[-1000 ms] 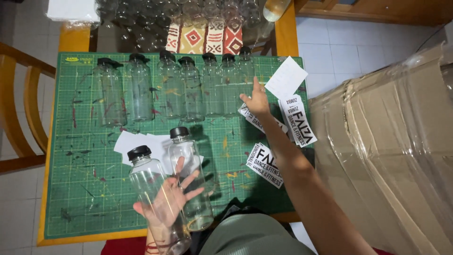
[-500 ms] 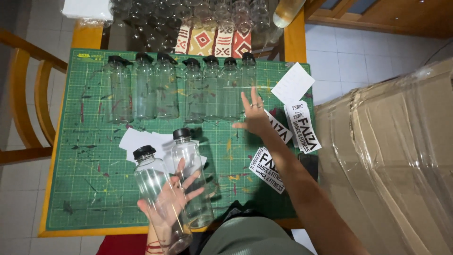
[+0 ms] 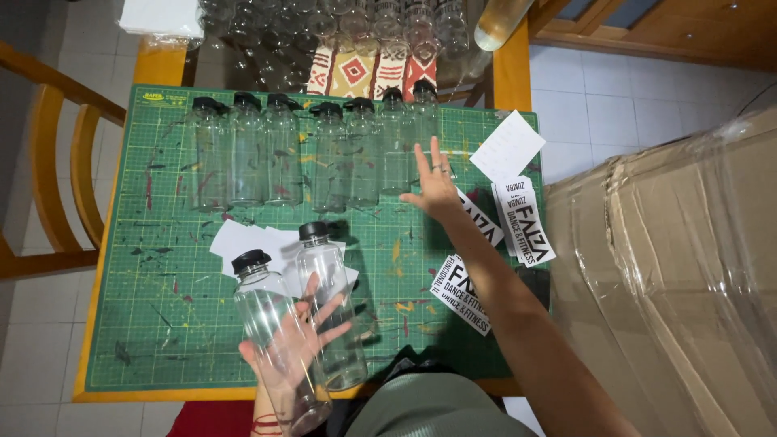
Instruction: The person unpacks clear plastic bottles with black caps from a cardboard box and arranges them on a green cutting mat. They then peel a sticker from a backing sheet and apply it to the side of a bottle, smoothing it down with their fingers.
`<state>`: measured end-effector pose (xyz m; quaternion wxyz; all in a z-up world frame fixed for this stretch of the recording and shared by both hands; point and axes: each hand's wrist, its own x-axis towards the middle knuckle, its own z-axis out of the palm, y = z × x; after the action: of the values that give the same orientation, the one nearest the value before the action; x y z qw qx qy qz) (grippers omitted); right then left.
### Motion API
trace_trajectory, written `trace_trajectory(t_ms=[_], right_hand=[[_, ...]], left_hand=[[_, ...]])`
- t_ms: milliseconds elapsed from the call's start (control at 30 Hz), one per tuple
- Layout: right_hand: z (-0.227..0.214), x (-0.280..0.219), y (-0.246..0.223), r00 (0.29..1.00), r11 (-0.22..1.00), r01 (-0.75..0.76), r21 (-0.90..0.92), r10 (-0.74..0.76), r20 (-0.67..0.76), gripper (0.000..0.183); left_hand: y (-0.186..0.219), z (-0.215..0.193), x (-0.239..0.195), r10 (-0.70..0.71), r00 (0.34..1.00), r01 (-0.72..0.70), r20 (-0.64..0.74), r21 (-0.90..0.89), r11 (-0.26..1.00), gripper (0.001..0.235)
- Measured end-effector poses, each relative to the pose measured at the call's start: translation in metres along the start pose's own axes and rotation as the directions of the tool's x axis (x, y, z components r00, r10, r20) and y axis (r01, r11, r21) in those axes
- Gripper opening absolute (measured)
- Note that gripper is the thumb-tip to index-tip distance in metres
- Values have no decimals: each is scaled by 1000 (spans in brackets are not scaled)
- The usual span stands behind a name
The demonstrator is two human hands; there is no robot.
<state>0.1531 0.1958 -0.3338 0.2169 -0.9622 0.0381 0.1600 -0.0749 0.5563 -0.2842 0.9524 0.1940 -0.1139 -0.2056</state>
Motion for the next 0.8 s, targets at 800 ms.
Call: trace_trajectory(t_ms=[800], right_hand=[[0,-28,15,997,997,77,-21,-77,1,93]], left_hand=[[1,3,-7,21,1000,-21,7,50,999,90]])
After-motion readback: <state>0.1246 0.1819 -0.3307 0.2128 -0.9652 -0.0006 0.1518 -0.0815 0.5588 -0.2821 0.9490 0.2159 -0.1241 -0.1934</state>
